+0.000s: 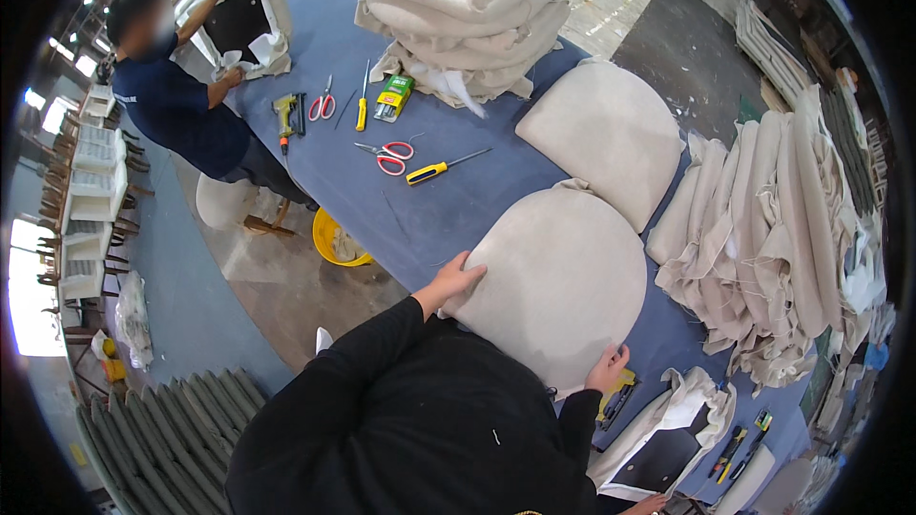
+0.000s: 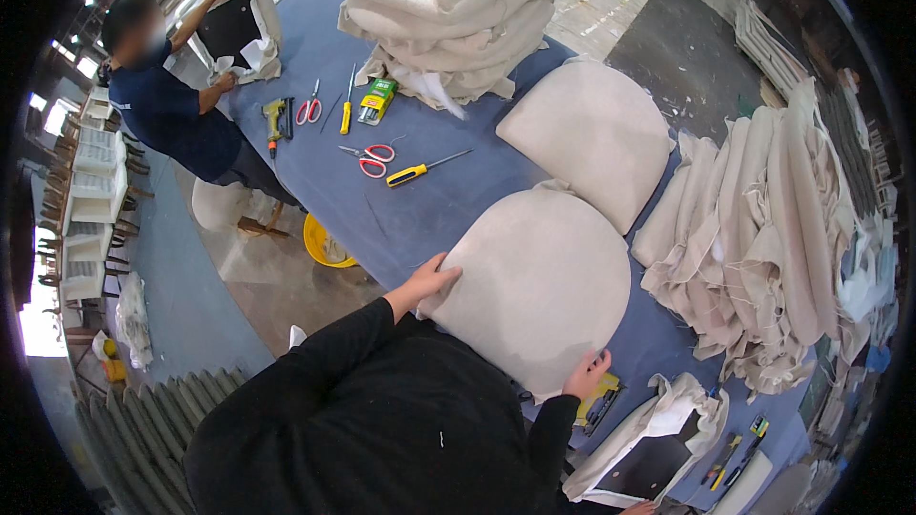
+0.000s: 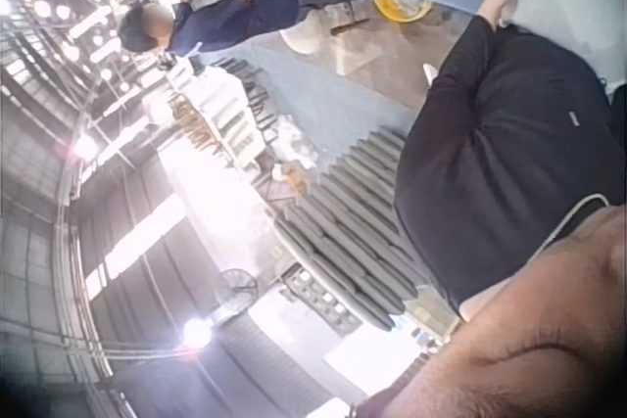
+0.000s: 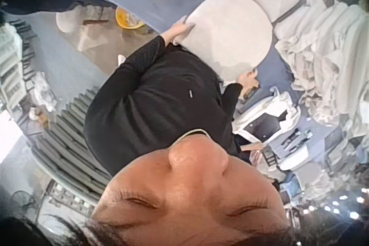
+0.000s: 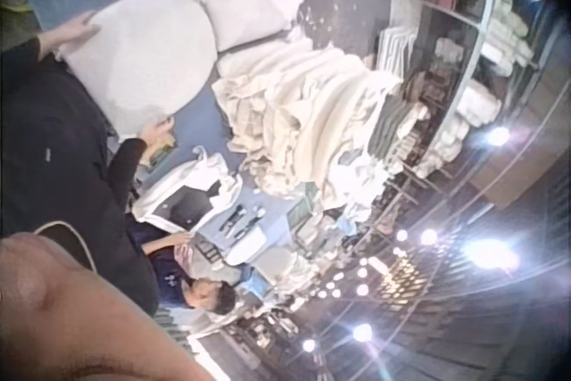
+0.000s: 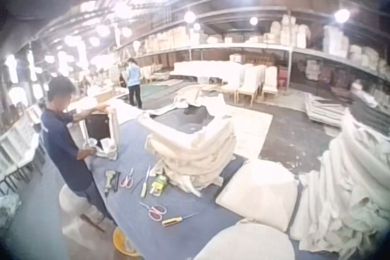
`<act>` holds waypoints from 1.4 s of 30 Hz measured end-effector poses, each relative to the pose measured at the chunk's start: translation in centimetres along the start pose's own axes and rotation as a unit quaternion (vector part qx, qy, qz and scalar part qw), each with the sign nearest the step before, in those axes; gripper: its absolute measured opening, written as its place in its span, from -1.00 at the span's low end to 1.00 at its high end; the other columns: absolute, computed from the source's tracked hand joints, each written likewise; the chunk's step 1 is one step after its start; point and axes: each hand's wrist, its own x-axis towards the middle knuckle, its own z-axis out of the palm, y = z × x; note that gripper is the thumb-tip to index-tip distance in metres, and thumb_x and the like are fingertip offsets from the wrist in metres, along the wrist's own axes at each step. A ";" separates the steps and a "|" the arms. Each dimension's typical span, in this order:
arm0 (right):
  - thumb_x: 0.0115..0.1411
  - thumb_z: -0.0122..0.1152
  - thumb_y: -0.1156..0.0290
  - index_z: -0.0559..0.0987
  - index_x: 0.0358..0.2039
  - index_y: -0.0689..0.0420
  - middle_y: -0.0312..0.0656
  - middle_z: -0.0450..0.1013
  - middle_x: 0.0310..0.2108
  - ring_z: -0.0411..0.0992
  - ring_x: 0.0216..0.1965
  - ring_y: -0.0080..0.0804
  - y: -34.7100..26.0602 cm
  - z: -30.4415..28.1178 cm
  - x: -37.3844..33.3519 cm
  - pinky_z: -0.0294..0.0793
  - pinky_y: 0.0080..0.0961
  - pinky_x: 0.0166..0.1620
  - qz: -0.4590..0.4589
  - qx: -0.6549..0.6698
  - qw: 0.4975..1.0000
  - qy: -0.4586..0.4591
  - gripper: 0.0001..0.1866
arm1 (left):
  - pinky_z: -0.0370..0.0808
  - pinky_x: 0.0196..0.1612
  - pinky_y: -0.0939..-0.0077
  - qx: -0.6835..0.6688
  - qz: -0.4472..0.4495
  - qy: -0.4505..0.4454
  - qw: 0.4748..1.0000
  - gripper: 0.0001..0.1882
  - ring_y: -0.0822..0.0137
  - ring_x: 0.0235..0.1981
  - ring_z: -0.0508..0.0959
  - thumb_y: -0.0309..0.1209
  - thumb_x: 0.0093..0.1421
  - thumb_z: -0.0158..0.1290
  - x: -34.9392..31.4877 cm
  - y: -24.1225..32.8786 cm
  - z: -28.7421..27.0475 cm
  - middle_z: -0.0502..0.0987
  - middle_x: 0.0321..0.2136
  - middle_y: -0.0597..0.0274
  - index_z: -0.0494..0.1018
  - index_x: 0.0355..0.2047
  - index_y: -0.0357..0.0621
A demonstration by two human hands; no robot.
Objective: The person staples fabric onto a chair seat frame using a staple gun, trims excess fabric with scissors, and uses a screwdriver to pry and adjust the material. The person works on multiple chair seats, flipping them to access different sides and ensuring the fabric is taut.
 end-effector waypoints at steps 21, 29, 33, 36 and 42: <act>0.51 0.11 0.15 0.80 -0.04 0.09 0.01 0.71 -0.06 0.64 -0.07 0.11 -42.1 7.6 -17.9 0.56 -0.16 0.12 -0.505 -0.258 0.823 0.016 -0.62 | 0.53 0.22 0.00 0.262 0.396 0.071 0.877 -0.36 -0.11 0.13 0.66 0.16 0.25 0.31 17.6 11.0 -13.1 0.72 0.07 -0.06 0.72 0.09 -0.10; 0.58 0.09 0.09 0.71 0.08 0.12 0.03 0.69 0.01 0.63 0.05 0.08 -51.3 18.7 -16.6 0.59 -0.13 0.10 -0.537 -0.257 0.803 0.023 -0.60 | 0.63 -0.14 0.09 0.319 0.403 0.155 0.843 -0.62 0.12 -0.21 0.71 -0.29 0.40 0.30 23.4 1.6 -21.8 0.63 -0.21 0.12 0.48 0.11 -0.13; 0.52 0.19 -0.04 0.68 0.16 0.10 0.05 0.68 0.03 0.63 0.06 0.11 -51.3 17.9 -13.4 0.59 -0.11 0.11 -0.497 -0.298 0.812 -0.072 -0.51 | 0.47 -0.44 0.43 -0.170 0.226 -0.008 0.959 -0.70 0.44 -0.49 0.56 -0.27 0.52 0.20 10.9 9.8 -19.6 0.54 -0.37 0.23 0.50 0.10 -0.18; 0.39 0.33 -0.16 0.65 0.21 0.09 0.05 0.68 0.04 0.62 0.09 0.12 -54.1 20.5 -13.9 0.58 -0.12 0.15 -0.493 -0.333 0.797 -0.101 -0.38 | 0.33 -0.53 0.57 -0.333 0.307 -0.035 0.891 -0.70 0.56 -0.58 0.42 -0.28 0.56 0.12 3.2 13.4 -19.9 0.46 -0.42 0.31 0.52 0.14 -0.21; 0.20 0.53 -0.18 0.57 0.34 0.07 0.05 0.65 0.16 0.61 0.17 0.12 -54.3 21.9 -12.5 0.56 -0.13 0.22 -0.514 -0.377 0.764 -0.097 -0.16 | 0.51 -0.27 0.44 -0.245 0.486 0.001 0.839 -0.64 0.35 -0.43 0.54 -0.32 0.44 0.18 -2.6 17.0 -15.5 0.59 -0.33 0.17 0.61 0.09 -0.35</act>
